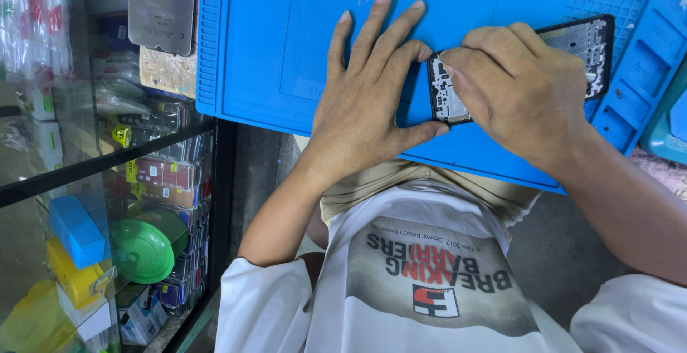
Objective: The person removes internal components from a mobile phone chassis with their hands, uses a screwdriver to loosen parts, and cleans the frame with a toothbrush.
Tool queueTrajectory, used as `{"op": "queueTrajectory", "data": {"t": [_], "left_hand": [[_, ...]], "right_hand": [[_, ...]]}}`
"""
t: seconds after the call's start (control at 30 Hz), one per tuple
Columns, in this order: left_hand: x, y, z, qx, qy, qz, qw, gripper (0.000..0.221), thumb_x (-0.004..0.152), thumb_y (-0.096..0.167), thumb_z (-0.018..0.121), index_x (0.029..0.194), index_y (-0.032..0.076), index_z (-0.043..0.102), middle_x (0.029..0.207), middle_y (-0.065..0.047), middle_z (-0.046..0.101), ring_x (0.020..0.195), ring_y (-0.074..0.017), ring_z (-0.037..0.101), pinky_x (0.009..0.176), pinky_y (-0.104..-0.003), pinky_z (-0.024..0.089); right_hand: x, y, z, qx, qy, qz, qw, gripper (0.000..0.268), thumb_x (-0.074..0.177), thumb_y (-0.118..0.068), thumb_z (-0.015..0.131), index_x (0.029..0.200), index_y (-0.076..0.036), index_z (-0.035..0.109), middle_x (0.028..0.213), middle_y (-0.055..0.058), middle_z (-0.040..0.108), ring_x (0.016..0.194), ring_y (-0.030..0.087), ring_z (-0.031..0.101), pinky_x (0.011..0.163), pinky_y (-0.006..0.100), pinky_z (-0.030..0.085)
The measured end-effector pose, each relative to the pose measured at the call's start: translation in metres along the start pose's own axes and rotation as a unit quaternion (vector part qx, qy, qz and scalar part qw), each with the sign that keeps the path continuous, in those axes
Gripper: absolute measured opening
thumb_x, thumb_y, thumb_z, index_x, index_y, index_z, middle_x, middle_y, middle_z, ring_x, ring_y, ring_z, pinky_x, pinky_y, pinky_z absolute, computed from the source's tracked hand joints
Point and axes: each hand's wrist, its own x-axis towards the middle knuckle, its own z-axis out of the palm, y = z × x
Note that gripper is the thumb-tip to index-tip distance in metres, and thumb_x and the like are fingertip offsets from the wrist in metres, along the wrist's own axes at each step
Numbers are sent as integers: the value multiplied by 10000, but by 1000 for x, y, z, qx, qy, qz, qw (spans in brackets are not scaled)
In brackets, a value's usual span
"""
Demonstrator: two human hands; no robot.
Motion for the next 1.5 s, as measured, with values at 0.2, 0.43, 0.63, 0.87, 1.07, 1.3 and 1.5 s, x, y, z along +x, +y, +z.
{"op": "queueTrajectory", "data": {"t": [0.2, 0.43, 0.63, 0.87, 1.07, 1.3, 1.5], "left_hand": [[-2, 1, 0, -2, 12, 6, 1000, 790, 732, 560, 931, 1282, 115, 580, 1648, -132, 353, 1593, -377, 157, 1295, -676, 44], [-2, -1, 3, -2, 6, 5, 1000, 791, 732, 573, 928, 1276, 108, 590, 1647, -133, 355, 1586, -371, 159, 1290, -678, 40], [1, 0, 1, -4, 3, 2, 1000, 794, 719, 588, 929, 1255, 109, 592, 1648, -135, 349, 1587, -361, 155, 1284, -690, 28], [-1, -1, 2, 1, 3, 5, 1000, 782, 741, 567, 922, 1280, 111, 585, 1655, -128, 349, 1590, -357, 158, 1286, -685, 39], [1, 2, -3, -4, 4, 7, 1000, 789, 722, 557, 912, 1263, 91, 576, 1641, -139, 347, 1584, -365, 160, 1271, -683, 37], [-3, 0, 0, 4, 21, 22, 1000, 789, 751, 555, 900, 1290, 83, 570, 1653, -140, 351, 1591, -359, 164, 1280, -672, 44], [-2, 2, -3, 0, 19, 20, 1000, 779, 721, 530, 891, 1263, 70, 571, 1635, -151, 358, 1579, -367, 180, 1262, -682, 53]], "right_hand": [[-1, -1, 1, -6, 1, -2, 1000, 206, 903, -108, 829, 1093, -105, 751, 1074, 14, 637, 872, 176, 628, 680, 300, 514], [0, -2, -2, -71, 9, -47, 996, 196, 895, -109, 826, 1081, -115, 766, 1058, -20, 651, 849, 118, 614, 686, 250, 507], [7, 0, -8, -65, -12, -71, 995, 217, 809, -153, 836, 1020, -123, 793, 1000, -36, 674, 806, 111, 622, 589, 240, 491], [1, 1, 0, -53, 1, -51, 997, 176, 902, -114, 831, 1069, -112, 779, 1075, -16, 674, 857, 129, 626, 659, 256, 517], [10, -2, -9, -14, -16, -41, 999, 230, 802, -110, 809, 1028, -100, 769, 1033, 0, 684, 812, 158, 638, 613, 288, 524], [3, 1, -9, -3, -23, -55, 998, 251, 764, -114, 804, 1012, -96, 763, 1018, 3, 688, 802, 161, 639, 605, 295, 534], [-7, 8, -3, 23, -52, -42, 997, 253, 862, -121, 803, 1111, -118, 761, 1123, -15, 692, 889, 158, 643, 672, 303, 533]]}}
